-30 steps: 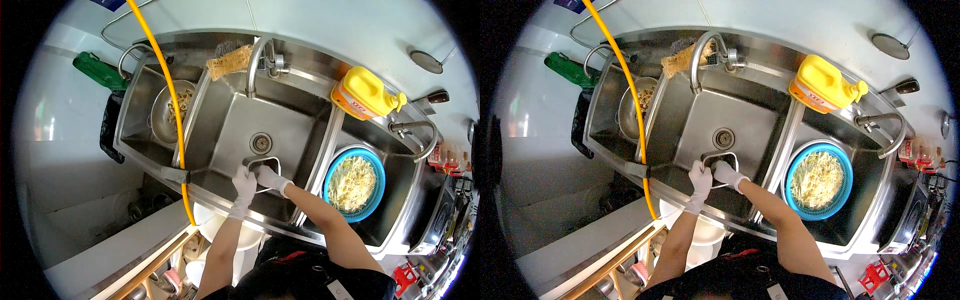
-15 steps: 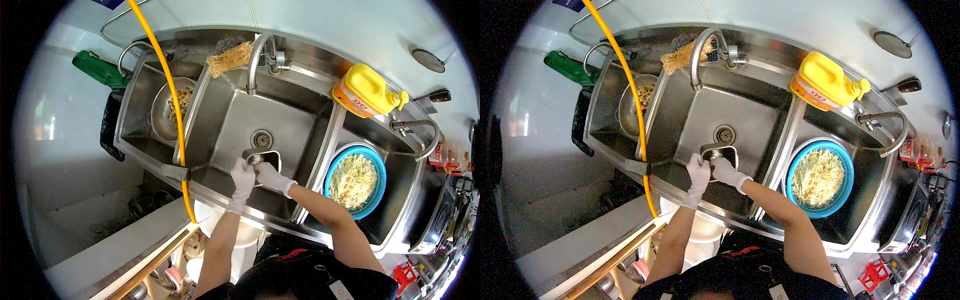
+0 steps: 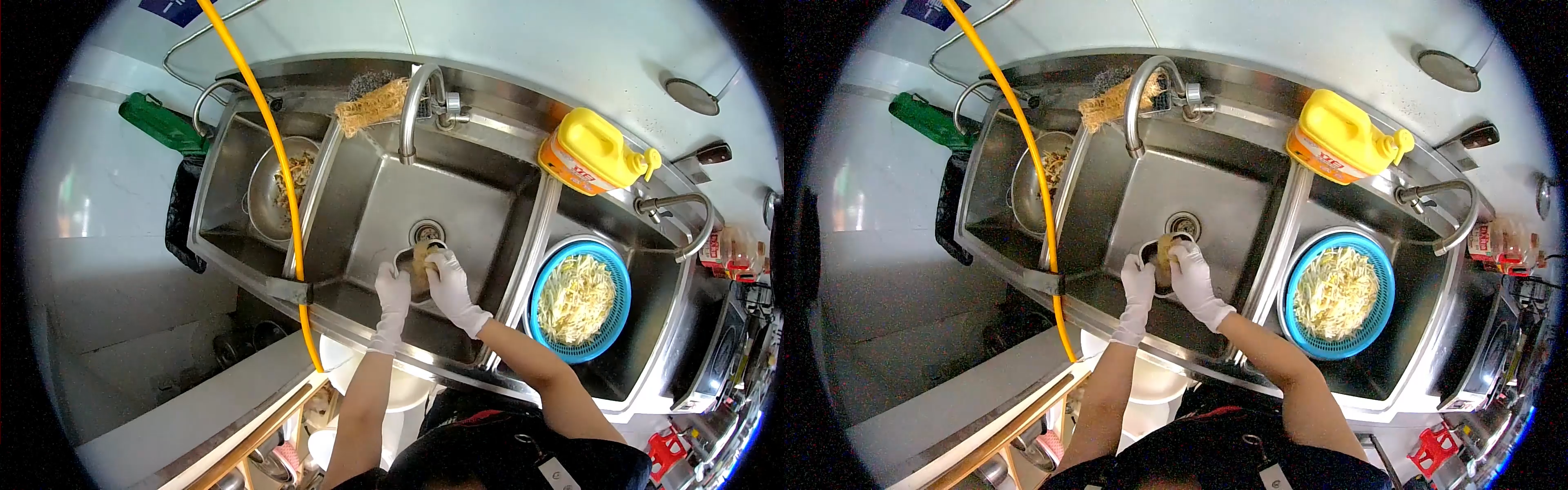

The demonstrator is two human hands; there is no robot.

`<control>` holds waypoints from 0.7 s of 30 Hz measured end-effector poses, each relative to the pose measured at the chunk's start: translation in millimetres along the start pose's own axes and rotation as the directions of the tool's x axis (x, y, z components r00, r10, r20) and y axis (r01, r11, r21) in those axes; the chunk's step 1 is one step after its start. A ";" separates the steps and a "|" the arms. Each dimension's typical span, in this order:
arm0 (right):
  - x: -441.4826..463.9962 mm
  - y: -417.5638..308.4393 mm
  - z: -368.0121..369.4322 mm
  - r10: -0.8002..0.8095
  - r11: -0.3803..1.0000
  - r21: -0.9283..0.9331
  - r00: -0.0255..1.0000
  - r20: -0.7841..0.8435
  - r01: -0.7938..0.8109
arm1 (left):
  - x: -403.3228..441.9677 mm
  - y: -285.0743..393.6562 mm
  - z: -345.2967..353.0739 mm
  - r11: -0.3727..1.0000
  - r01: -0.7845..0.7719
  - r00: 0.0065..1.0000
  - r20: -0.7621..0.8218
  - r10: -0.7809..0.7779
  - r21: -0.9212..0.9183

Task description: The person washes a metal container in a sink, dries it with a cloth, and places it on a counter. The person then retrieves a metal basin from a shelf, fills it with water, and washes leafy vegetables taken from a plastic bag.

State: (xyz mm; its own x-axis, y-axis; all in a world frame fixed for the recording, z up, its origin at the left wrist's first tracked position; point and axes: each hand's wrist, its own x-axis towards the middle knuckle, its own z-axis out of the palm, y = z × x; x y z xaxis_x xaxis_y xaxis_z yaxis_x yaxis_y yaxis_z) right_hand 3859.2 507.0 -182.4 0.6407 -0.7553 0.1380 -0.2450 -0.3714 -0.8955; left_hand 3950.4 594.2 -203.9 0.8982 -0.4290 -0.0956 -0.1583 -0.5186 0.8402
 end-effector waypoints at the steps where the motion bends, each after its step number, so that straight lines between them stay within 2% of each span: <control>1: 10.0 -12.3 -9.4 -0.112 0.992 -0.061 0.994 0.017 0.113 | 0.5 1.1 -0.6 1.000 -0.028 1.000 0.012 0.028 0.008; 2: 17.4 -20.7 -14.4 -0.219 0.967 -0.121 0.975 0.038 0.222 | -0.3 7.0 -1.2 0.998 -0.057 0.998 0.028 0.057 0.016; 3: 19.7 -11.5 -0.5 -0.246 0.950 -0.154 0.956 0.159 0.270 | -2.7 15.1 3.9 0.992 -0.014 1.000 0.027 0.010 0.128; 6: 30.4 -1.5 0.5 -0.288 0.880 -0.280 0.900 0.326 0.383 | -10.6 30.9 -1.4 0.993 -0.035 0.999 0.036 0.031 0.117; 7: 28.8 1.3 -2.0 -0.267 0.872 -0.311 0.900 0.344 0.378 | -11.9 29.1 -1.0 0.992 -0.061 0.998 0.017 0.060 0.107; 10: 32.2 24.3 -19.4 -0.092 0.933 -0.335 0.987 0.133 0.132 | -15.3 27.5 -7.3 0.996 -0.049 0.996 -0.067 0.054 0.077; 11: 30.5 24.3 -19.2 -0.074 0.929 -0.346 0.983 0.168 0.129 | -16.5 24.3 -5.8 0.989 -0.085 0.994 -0.058 0.093 0.121; 13: 30.2 25.7 -21.9 -0.037 0.919 -0.375 0.973 0.228 0.123 | -14.0 -7.1 3.3 0.999 0.001 0.998 -0.055 0.001 0.044; 14: 29.2 23.3 -18.6 -0.097 0.914 -0.356 0.955 0.280 0.197 | -13.7 -17.3 6.5 0.999 0.042 0.998 -0.042 -0.041 0.007; 16: 30.0 12.2 -2.0 -0.220 0.887 -0.304 0.898 0.380 0.346 | -16.6 5.1 4.7 0.999 -0.029 0.999 -0.018 0.030 0.045; 17: 25.2 -1.6 -2.3 -0.251 0.874 -0.319 0.902 0.351 0.367 | -17.2 12.9 4.1 0.996 -0.065 0.998 -0.008 0.065 0.064; 20: 20.2 -3.9 -6.7 -0.102 0.984 -0.135 0.991 0.084 0.113 | -14.3 9.3 0.0 0.999 -0.038 0.997 -0.063 0.040 0.027; 21: 14.4 -7.2 -13.9 0.035 0.995 -0.090 0.998 0.060 -0.030 | -12.6 9.5 -5.3 0.999 0.031 0.997 -0.074 -0.034 -0.029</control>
State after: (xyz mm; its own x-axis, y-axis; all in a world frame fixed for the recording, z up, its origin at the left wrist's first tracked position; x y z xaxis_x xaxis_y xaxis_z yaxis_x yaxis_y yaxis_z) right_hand 3860.0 491.3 -168.0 0.6744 -0.7339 0.0804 -0.3286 -0.3959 -0.8575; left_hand 3939.8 598.6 -191.8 0.9310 -0.3554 -0.0838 -0.1181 -0.5104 0.8518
